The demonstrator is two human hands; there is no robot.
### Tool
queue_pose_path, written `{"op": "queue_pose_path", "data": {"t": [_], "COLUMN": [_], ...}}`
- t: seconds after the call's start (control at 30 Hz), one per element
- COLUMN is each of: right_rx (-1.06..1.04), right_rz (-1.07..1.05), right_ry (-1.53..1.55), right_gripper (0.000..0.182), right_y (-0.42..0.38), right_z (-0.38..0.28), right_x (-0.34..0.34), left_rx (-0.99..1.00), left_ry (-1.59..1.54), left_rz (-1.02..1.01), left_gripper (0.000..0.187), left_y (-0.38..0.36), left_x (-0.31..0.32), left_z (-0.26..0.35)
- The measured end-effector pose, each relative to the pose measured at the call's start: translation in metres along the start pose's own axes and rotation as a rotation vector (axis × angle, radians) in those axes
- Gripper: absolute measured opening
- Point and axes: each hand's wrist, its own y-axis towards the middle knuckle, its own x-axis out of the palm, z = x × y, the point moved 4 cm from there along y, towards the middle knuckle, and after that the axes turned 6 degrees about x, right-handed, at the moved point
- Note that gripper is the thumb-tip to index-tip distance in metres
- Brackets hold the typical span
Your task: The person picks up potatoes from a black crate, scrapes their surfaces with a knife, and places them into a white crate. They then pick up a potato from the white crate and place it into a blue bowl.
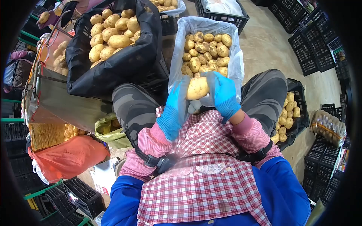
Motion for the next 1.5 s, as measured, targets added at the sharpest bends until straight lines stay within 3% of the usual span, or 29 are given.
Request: {"op": "queue_pose_path", "data": {"t": [0.03, 0.1, 0.17, 0.3, 0.4, 0.5, 0.6, 0.67, 0.73, 0.8, 0.9, 1.03, 1.1, 1.23, 1.3, 1.37, 1.4, 1.47, 1.5], "right_rx": [-0.039, -0.117, -0.143, -0.133, -0.277, -0.105, -0.053, -0.028, -0.045, -0.103, -0.308, -0.044, 0.020, -0.085, -0.055, -0.017, -0.040, -0.185, -0.256], "right_rz": [0.029, 0.087, 0.116, -0.002, 0.092, -0.006, -0.030, -0.097, -0.128, -0.123, 0.075, 0.016, 0.019, 0.061, 0.044, 0.040, -0.002, -0.090, -0.176], "right_ry": [-0.015, -0.045, 0.079, 0.149, -0.425, -0.365, 0.139, 0.303, 0.311, 0.165, -0.222, 0.006, 0.094, 0.113, 0.173, 0.036, -0.014, 0.049, 0.053], "right_gripper": [0.037, 0.036, 0.037, 0.037, 0.035, 0.036, 0.039, 0.040, 0.041, 0.041, 0.044, 0.039, 0.036, 0.031, 0.030, 0.030, 0.031, 0.038, 0.040], "right_y": [0.003, 0.005, 0.002, -0.009, -0.025, -0.022, -0.008, -0.009, -0.013, -0.019, -0.025, -0.028, -0.026, -0.023, -0.025, -0.038, -0.037, -0.029, -0.028], "right_z": [0.008, 0.015, 0.014, -0.004, -0.040, -0.036, -0.003, -0.004, -0.016, -0.034, -0.046, -0.052, -0.047, -0.037, -0.040, -0.049, -0.056, -0.049, -0.060], "right_x": [0.000, -0.002, -0.002, -0.005, -0.002, -0.003, -0.004, -0.003, -0.004, -0.003, 0.001, -0.003, -0.004, -0.003, -0.004, -0.013, -0.009, -0.005, -0.007], "left_rx": [-0.064, 0.559, 0.746, 0.433, 0.194, -0.037, -0.055, -0.139, -0.355, -0.379, -0.425, -0.479, -0.453, -0.396, -0.266, 0.113, 0.449, 0.393, 0.456], "left_ry": [-0.058, 0.662, 0.926, 0.764, 0.348, -0.052, 0.091, -0.007, -0.449, -0.460, -0.543, -0.569, -0.582, -0.550, -0.213, 0.183, 0.444, 0.393, 0.324], "left_rz": [-0.032, -0.243, -0.364, -0.340, -0.047, 0.050, 0.037, 0.022, -0.014, -0.034, -0.096, -0.039, -0.078, -0.097, -0.093, -0.228, -0.331, -0.293, -0.288], "left_gripper": [0.041, 0.044, 0.053, 0.057, 0.042, 0.041, 0.045, 0.046, 0.043, 0.047, 0.047, 0.040, 0.040, 0.044, 0.039, 0.038, 0.042, 0.060, 0.066], "left_y": [0.000, -0.003, -0.008, -0.005, -0.002, -0.004, 0.007, 0.007, -0.004, -0.005, -0.004, -0.009, -0.010, -0.011, -0.010, -0.010, -0.013, -0.017, -0.019], "left_x": [-0.004, -0.007, -0.013, -0.029, -0.009, 0.002, -0.026, -0.028, 0.000, -0.001, -0.003, 0.006, 0.006, 0.001, 0.001, 0.005, 0.005, -0.007, -0.010], "left_z": [-0.003, 0.007, 0.001, -0.013, -0.005, 0.000, -0.026, -0.027, -0.005, -0.005, -0.009, -0.008, -0.010, -0.012, -0.007, -0.005, -0.003, 0.005, 0.015]}}
